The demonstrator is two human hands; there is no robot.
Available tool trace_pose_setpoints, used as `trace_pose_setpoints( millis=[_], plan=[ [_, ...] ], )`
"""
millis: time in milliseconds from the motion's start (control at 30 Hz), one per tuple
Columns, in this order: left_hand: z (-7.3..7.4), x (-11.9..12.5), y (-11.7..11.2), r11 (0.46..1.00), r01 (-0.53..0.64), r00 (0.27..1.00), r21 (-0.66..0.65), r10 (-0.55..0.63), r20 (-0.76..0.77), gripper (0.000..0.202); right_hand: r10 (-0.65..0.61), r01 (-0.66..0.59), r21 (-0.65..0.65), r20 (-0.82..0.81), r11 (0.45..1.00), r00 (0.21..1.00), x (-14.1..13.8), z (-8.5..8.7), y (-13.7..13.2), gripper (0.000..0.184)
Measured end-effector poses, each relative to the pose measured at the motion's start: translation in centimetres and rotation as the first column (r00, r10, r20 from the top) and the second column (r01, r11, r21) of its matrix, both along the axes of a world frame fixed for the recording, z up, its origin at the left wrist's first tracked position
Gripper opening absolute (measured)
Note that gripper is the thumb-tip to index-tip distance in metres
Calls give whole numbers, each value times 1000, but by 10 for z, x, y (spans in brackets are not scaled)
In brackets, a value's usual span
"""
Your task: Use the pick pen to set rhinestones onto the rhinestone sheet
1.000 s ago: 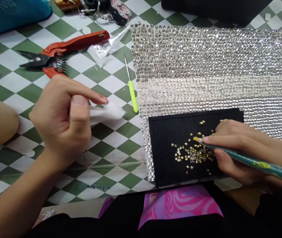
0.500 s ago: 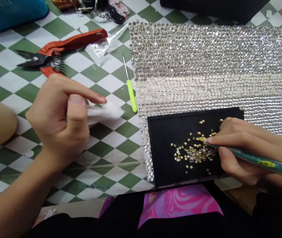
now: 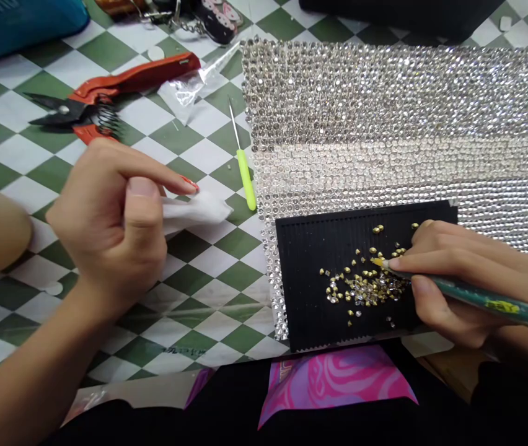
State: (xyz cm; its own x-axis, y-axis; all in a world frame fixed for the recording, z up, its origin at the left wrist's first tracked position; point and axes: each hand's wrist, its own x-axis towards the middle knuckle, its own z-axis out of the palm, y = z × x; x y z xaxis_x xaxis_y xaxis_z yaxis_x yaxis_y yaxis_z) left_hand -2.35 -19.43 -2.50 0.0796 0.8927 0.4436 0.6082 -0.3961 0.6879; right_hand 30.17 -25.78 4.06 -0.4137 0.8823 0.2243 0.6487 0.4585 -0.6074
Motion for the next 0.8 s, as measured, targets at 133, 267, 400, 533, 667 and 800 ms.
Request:
trace_pose_setpoints(
  millis=[133, 267, 400, 533, 667, 800],
  plan=[
    [0, -1, 0, 1000, -9, 1000, -9, 9, -21, 34, 38, -37, -26, 33, 999, 999, -2, 7, 5, 25],
    [0, 2, 2, 1000, -23, 997, 3, 23, 70, 32, 139, -138, -66, 4, 988, 990, -1, 8, 11, 25],
    [0, 5, 2, 999, -30, 995, -22, 32, 91, 32, 120, -120, -46, -1, 992, 993, 1, 10, 13, 25],
    [0, 4, 1, 1000, -24, 996, -15, 25, 80, 32, 112, -110, -53, 30, 992, 993, 0, 12, 12, 23],
    [0, 3, 1, 1000, -7, 996, -19, 9, 88, 32, 138, -139, -46, -10, 989, 990, -4, 8, 10, 25],
    [0, 2, 3, 1000, 0, 996, 0, 1, 88, 31, 123, -123, -32, -15, 992, 992, -1, 7, 10, 23]
  ],
)
